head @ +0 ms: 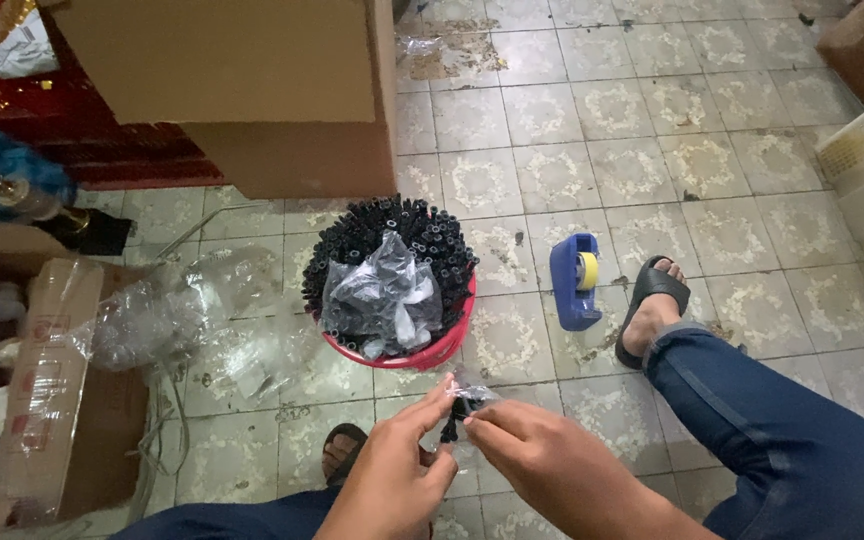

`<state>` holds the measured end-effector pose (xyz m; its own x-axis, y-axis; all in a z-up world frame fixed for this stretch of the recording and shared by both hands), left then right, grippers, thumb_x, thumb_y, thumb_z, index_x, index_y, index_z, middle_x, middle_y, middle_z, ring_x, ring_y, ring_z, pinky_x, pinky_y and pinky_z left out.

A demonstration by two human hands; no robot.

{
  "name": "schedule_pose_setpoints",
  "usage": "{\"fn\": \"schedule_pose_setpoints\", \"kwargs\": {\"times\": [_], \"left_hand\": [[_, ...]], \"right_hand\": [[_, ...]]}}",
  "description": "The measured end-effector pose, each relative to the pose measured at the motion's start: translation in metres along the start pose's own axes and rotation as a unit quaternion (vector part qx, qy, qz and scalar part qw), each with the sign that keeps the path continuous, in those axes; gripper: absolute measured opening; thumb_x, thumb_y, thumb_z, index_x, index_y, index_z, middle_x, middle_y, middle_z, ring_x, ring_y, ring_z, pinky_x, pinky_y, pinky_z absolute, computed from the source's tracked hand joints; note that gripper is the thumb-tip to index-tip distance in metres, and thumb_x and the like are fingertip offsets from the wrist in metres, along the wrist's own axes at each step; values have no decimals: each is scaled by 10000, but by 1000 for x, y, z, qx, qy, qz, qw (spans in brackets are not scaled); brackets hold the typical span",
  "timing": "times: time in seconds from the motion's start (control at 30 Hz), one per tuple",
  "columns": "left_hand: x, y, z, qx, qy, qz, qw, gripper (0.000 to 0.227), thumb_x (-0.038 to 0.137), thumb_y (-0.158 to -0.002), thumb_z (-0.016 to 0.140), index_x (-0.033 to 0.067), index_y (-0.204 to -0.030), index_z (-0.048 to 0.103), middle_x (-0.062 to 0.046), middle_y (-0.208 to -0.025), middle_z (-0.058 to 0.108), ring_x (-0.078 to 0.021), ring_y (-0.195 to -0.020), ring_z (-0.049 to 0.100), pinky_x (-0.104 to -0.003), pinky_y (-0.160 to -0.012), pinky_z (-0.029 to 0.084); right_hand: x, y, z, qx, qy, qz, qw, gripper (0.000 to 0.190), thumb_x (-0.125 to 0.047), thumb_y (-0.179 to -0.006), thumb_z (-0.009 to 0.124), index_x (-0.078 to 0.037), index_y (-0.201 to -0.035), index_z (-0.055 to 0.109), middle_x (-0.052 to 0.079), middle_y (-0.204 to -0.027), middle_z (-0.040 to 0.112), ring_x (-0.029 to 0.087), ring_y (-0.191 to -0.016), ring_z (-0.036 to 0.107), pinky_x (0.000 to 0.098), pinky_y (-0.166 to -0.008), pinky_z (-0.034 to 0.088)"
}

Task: The person places black plastic components into small clear bags by hand, taking them from a red bucket and sealing the bags.

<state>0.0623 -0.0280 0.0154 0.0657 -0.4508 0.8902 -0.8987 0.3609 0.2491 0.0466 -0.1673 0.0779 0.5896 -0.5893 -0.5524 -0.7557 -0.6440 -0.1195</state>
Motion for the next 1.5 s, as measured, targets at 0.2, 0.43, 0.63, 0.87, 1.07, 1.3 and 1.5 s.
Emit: {"fn": "schedule_pose_setpoints", "kwargs": {"times": [0.2, 0.43, 0.63, 0.87, 1.07, 1.3, 1.5], "left_hand": [[6, 1, 12, -17, 15, 60, 998, 684, 10, -734, 573, 46, -1417, 590, -90, -1526, 568, -156, -1398, 567, -214, -850, 602], [-1, -2, 16, 15, 8, 93, 996, 536, 28, -769, 618, 10, -1300, 687, -132, -1445, 640, -196, -1359, 610, -277, -1133, 413], [6, -6, 11, -16, 27, 34, 999, 637, 19, -745, 554, 14, -1378, 628, -140, -1483, 604, -206, -1404, 566, -294, -1168, 374], [12, -10, -15, 52, 8, 23, 998, 637, 23, -735, 553, 50, -1362, 660, -97, -1446, 656, -181, -1356, 615, -294, -1151, 388], [26, -8, -39, 89, -1, -78, 993, 574, 81, -803, 540, 163, -1348, 703, 26, -1429, 698, -36, -1083, 696, -204, -797, 502], [15, -13, -48, 145, -69, 31, 987, 366, 144, -908, 638, 121, -1256, 750, -46, -1353, 729, -164, -1261, 690, -299, -1106, 454], [36, -10, -33, 137, -59, 62, 987, 386, 59, -865, 633, 98, -1226, 765, -63, -1278, 768, -145, -1199, 732, -270, -994, 566]], "right_hand": [[24, 12, 83, -156, 110, 40, 981, 505, -23, -855, 656, 55, -1338, 530, 221, -1185, 575, 361, -1003, 603, 454, -663, 590], [37, 10, 109, -85, 179, 4, 980, 501, 8, -782, 623, 53, -1279, 585, 195, -1121, 622, 286, -978, 635, 383, -746, 592], [23, 1, 75, -123, 161, 1, 979, 655, 72, -734, 627, 94, -1378, 508, 260, -1261, 585, 349, -1160, 582, 422, -1009, 476], [8, -9, -27, 72, 66, -10, 995, 609, -392, -749, 828, -187, -1279, 608, 178, -1264, 543, 383, -1059, 588, 485, -899, 473], [18, -14, -17, -3, 121, -21, 992, 87, -186, -955, 701, -150, -883, 668, 11, -917, 633, 237, -771, 622, 388, -651, 454], [39, -18, -18, -8, 136, 26, 990, 75, -186, -934, 729, -125, -902, 755, 12, -996, 718, 252, -784, 604, 408, -663, 491], [20, -15, -35, 36, 142, -2, 989, 66, -174, -950, 716, -132, -900, 730, 4, -945, 700, 233, -846, 608, 391, -662, 460]]}}
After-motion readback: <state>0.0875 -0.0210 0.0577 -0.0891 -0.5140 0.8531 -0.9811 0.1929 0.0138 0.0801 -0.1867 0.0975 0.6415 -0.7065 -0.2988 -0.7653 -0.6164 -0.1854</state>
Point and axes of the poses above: each hand's wrist, its own y-axis away from the middle knuckle, its own z-axis out of the palm, x = y × z, the point moved 7 cm from there along -y, towards the middle knuckle
